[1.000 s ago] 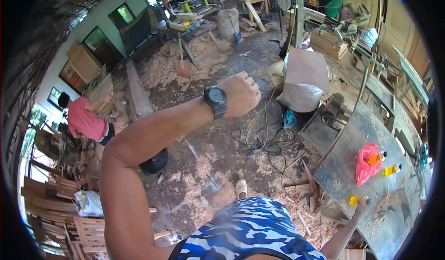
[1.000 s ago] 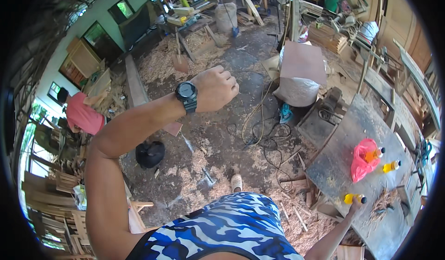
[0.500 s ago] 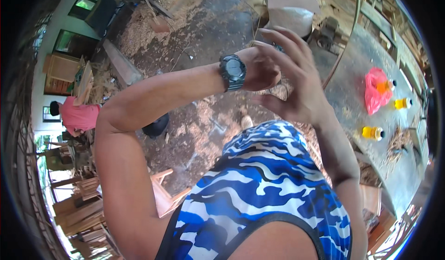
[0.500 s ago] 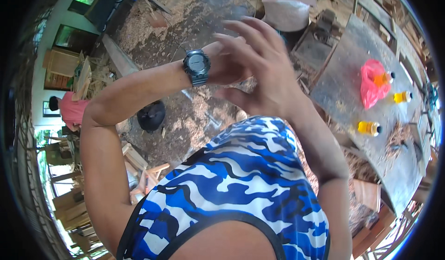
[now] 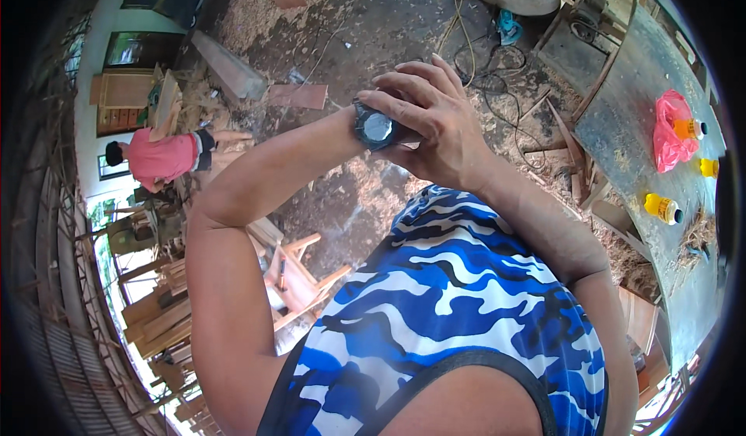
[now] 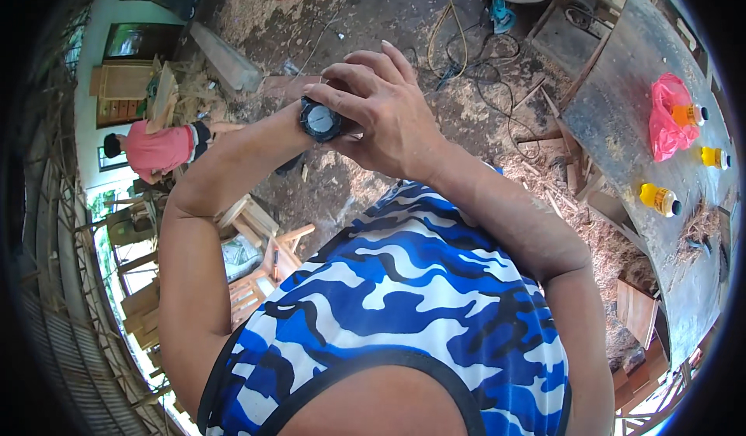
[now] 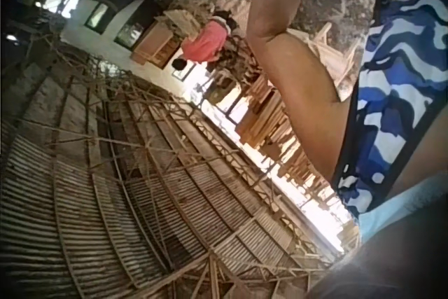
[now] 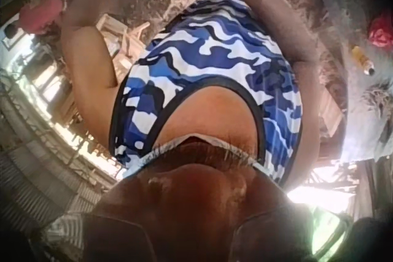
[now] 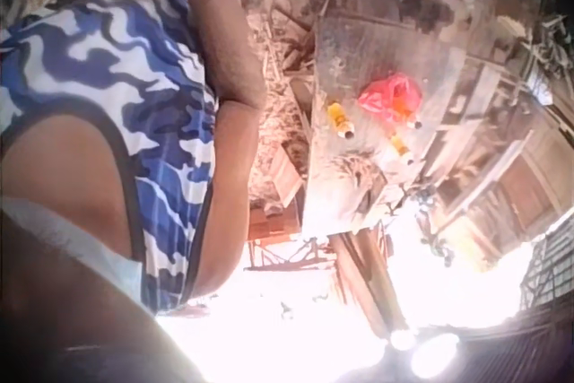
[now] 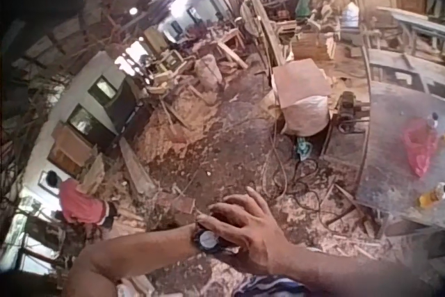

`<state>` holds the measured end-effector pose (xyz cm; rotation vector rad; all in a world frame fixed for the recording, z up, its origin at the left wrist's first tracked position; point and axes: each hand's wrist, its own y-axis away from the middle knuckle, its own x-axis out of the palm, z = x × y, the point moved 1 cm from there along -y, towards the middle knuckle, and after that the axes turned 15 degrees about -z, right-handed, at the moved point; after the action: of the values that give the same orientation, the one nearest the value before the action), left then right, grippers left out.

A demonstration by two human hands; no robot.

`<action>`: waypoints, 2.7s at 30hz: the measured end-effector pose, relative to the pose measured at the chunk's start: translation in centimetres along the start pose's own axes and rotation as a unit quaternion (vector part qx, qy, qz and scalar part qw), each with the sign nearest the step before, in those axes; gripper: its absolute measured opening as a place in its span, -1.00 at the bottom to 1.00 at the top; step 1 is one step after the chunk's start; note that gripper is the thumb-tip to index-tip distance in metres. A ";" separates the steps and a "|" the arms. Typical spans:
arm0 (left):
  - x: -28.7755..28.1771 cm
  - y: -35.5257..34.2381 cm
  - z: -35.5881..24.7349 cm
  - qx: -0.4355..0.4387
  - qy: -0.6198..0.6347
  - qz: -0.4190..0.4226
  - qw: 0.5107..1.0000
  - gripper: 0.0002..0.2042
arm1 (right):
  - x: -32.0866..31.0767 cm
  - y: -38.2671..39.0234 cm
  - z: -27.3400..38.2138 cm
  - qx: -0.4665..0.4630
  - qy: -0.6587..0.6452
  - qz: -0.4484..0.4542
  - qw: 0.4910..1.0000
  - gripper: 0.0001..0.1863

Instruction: The person hammers nails into a wooden chair frame, picks up a bottle, and then picks up a handheld power sander.

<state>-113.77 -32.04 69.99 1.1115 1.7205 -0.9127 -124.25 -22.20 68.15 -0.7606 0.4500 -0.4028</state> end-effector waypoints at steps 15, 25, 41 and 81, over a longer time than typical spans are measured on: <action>0.6 1.7 -0.1 -0.025 0.024 -0.016 0.999 -0.88 | 1.7 -0.2 0.7 -0.015 -0.001 0.026 1.000 -0.18; 3.6 1.4 3.0 0.054 0.089 -0.151 0.983 -0.89 | -1.4 0.2 0.2 0.002 0.042 0.100 0.994 -0.17; 17.7 10.9 -0.8 -0.361 0.075 0.070 0.927 -0.71 | -22.2 38.9 -23.2 0.531 0.319 0.175 0.765 -0.36; -12.9 15.2 -16.6 0.187 0.696 -0.368 0.588 -0.60 | -16.5 27.6 -18.9 0.466 0.186 -0.143 0.853 -0.45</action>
<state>-101.16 -15.94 86.09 1.5612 3.6441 -0.8813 -142.80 -6.36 39.92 0.2214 0.4337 -0.9669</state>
